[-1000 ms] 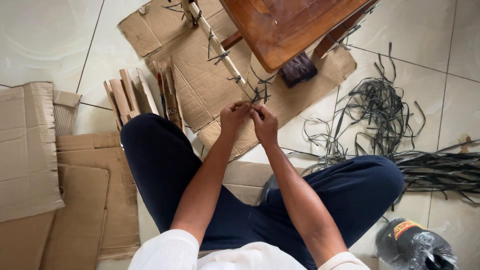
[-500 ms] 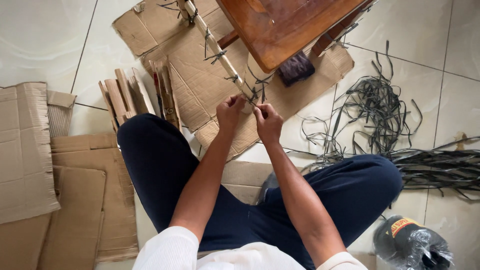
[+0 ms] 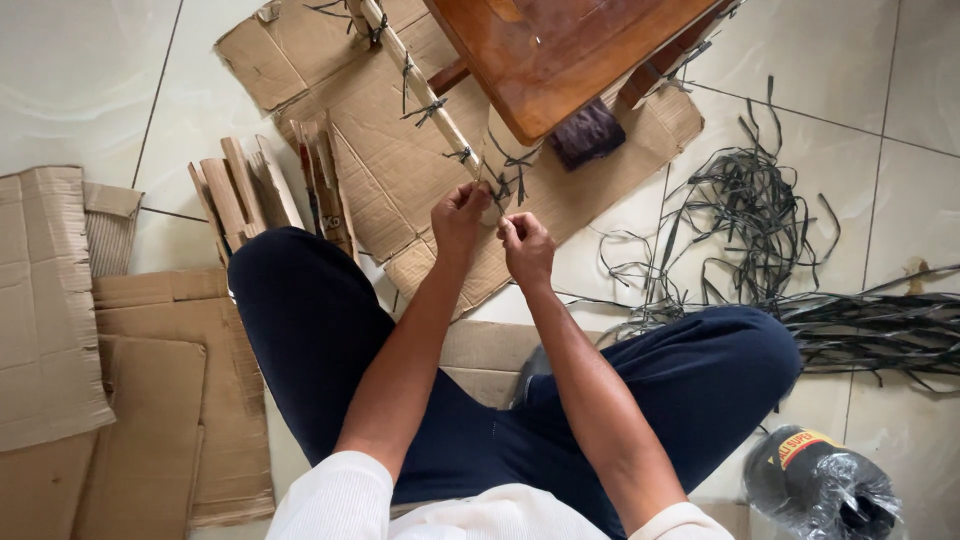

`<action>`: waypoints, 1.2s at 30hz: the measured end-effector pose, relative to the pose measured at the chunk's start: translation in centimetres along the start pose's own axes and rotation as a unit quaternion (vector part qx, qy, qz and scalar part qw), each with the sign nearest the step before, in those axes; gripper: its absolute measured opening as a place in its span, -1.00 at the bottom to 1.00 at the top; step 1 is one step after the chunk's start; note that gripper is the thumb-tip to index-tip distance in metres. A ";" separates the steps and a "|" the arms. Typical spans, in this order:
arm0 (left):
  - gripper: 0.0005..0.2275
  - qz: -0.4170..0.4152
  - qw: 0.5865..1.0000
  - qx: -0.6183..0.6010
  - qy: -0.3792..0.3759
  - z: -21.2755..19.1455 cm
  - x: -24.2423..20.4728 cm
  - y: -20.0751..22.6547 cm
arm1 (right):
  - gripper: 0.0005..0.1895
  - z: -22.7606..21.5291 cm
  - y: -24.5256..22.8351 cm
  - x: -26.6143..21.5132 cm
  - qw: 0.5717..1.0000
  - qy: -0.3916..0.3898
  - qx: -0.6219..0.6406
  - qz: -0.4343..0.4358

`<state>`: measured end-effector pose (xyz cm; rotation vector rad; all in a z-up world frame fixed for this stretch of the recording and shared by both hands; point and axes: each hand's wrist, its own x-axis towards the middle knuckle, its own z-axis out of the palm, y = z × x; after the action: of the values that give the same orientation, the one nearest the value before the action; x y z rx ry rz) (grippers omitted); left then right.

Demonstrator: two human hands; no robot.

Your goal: Wrapping the legs of a wooden table with cardboard pieces and securing them with plastic straps.

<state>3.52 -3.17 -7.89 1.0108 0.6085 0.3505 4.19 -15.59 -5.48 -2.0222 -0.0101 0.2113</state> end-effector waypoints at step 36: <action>-0.83 0.068 0.995 -0.069 0.038 -1.3 -0.3 -2.6 | -0.73 -0.7 7.1 -2.3 0.973 -0.121 -0.191 0.054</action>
<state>2.50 -3.70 -10.55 0.9111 0.5770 0.5463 1.40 -19.66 -11.17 -2.3701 -0.1002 0.5601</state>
